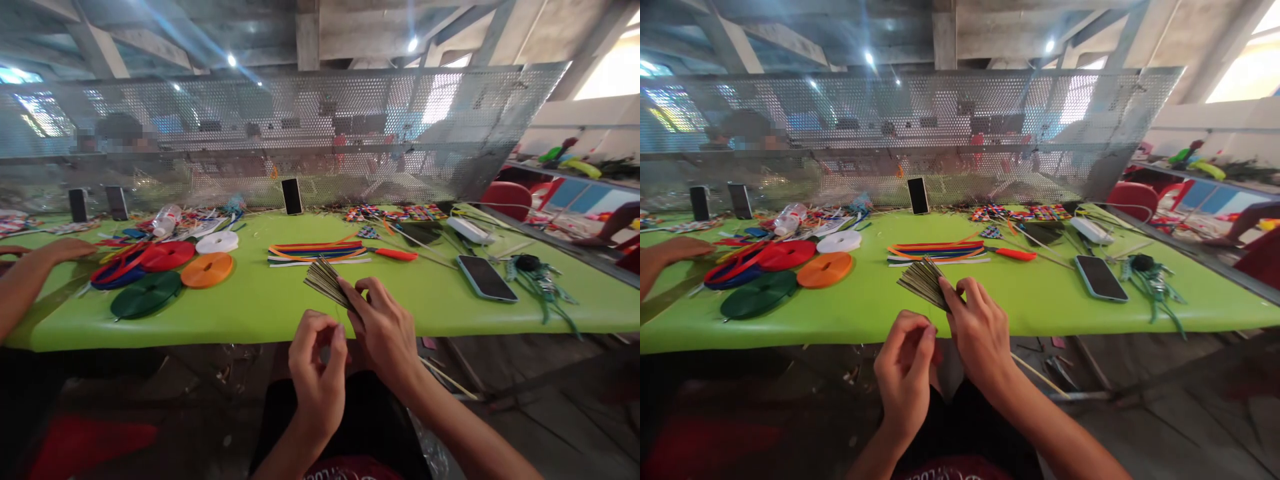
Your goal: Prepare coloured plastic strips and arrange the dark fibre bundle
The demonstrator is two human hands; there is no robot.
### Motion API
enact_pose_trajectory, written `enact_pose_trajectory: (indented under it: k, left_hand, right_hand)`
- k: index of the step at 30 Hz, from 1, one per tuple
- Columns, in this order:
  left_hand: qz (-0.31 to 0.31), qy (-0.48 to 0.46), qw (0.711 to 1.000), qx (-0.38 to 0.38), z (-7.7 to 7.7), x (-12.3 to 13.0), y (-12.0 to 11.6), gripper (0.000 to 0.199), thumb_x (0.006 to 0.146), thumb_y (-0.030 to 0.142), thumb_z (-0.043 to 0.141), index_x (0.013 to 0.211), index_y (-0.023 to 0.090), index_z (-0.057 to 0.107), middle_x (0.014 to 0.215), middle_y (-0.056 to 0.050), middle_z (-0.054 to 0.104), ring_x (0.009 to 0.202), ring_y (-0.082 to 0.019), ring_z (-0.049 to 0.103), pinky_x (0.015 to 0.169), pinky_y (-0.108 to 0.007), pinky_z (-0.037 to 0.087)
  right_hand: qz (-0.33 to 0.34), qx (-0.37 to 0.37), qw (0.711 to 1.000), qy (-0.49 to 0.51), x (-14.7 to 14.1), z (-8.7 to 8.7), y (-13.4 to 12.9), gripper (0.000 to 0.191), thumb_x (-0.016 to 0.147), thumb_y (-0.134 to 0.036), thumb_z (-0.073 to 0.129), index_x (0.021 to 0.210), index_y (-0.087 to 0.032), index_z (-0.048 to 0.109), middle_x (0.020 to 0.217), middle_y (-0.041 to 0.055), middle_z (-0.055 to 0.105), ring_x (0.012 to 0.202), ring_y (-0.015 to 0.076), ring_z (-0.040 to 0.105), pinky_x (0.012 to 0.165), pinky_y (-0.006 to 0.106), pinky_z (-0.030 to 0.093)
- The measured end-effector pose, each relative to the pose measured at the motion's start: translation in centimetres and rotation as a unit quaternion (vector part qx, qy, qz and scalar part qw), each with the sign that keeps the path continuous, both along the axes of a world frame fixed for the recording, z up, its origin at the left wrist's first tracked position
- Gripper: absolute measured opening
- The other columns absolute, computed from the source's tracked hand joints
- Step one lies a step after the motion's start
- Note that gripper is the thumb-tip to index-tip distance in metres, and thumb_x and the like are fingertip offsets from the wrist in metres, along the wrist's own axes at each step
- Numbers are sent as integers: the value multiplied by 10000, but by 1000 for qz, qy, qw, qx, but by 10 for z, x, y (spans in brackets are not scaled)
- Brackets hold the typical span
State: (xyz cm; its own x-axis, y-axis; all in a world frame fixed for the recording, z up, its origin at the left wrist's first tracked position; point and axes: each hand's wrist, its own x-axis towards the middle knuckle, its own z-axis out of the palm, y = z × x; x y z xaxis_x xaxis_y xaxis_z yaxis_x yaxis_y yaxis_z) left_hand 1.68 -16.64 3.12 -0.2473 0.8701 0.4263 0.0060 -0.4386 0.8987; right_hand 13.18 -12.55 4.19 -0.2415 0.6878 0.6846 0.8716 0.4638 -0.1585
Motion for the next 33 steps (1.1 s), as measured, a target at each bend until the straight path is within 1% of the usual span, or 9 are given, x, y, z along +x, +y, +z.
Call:
enact_pose_trajectory:
  k: [4, 9, 11, 14, 18, 20, 25, 28, 33]
  left_hand:
    - [-91, 67, 993, -45, -10, 5, -12, 124, 889, 225, 574, 770, 189, 570, 722, -9, 530, 621, -120, 511, 573, -229, 404]
    - [-159, 108, 978, -85, -19, 12, -24, 127, 866, 199, 572, 740, 180, 575, 711, -26, 575, 588, -123, 522, 560, -245, 378]
    - [-187, 81, 974, -98, -21, 13, -26, 145, 865, 216, 573, 725, 177, 557, 693, -17, 557, 546, -109, 504, 542, -244, 375]
    - [-220, -25, 966, -132, -19, 8, -23, 181, 887, 275, 566, 736, 181, 529, 632, 15, 513, 497, -96, 487, 512, -233, 384]
    - [-179, -153, 961, -147, -10, -7, -6, 175, 885, 278, 587, 753, 184, 520, 579, 40, 507, 482, -84, 466, 488, -205, 365]
    - [-150, -205, 954, -157, -6, -14, 3, 177, 862, 249, 606, 732, 180, 507, 585, 48, 494, 477, -72, 450, 480, -194, 350]
    - [-162, -238, 943, -168, -6, -21, 13, 173, 830, 222, 616, 705, 168, 510, 600, 51, 478, 477, -62, 439, 473, -189, 344]
    - [-144, -245, 944, -168, -10, -24, 15, 173, 825, 223, 615, 701, 166, 509, 610, 49, 482, 485, -62, 446, 478, -192, 351]
    - [-103, -267, 942, -175, -14, -30, 24, 172, 797, 238, 635, 703, 166, 511, 620, 52, 482, 489, -61, 449, 467, -189, 354]
  right_hand:
    - [-14, -16, 1000, -18, 6, -3, 8, 451, 871, -99, 528, 1305, -211, 584, 994, 80, 615, 853, 191, 615, 610, 261, 498]
    - [-22, -54, 998, -23, 12, -8, 16, 386, 858, -109, 558, 1236, -175, 603, 1012, 83, 617, 854, 190, 631, 636, 263, 507]
    - [-8, -73, 997, -16, 14, -10, 19, 379, 872, -121, 558, 1247, -163, 589, 1025, 87, 621, 866, 193, 644, 659, 271, 516]
    - [48, -108, 993, 16, 16, -14, 21, 385, 913, -153, 541, 1298, -165, 555, 1059, 92, 627, 858, 185, 661, 696, 281, 529]
    - [194, -163, 961, 112, 17, -21, 24, 322, 930, -183, 556, 1248, -191, 604, 1028, 75, 634, 880, 165, 660, 777, 284, 537]
    - [239, -175, 945, 141, 17, -24, 26, 288, 936, -189, 553, 1213, -194, 632, 1020, 76, 639, 911, 163, 658, 808, 286, 534]
    - [247, -198, 941, 123, 15, -32, 34, 234, 943, -180, 530, 1132, -170, 667, 1027, 94, 650, 897, 172, 662, 806, 314, 539]
    - [246, -204, 938, 135, 16, -35, 36, 228, 913, -218, 597, 1131, -166, 636, 1040, 91, 632, 814, 152, 645, 761, 309, 543]
    - [262, -219, 921, 189, 18, -34, 33, 76, 875, -231, 643, 858, -171, 601, 880, 27, 581, 704, 109, 588, 602, 219, 504]
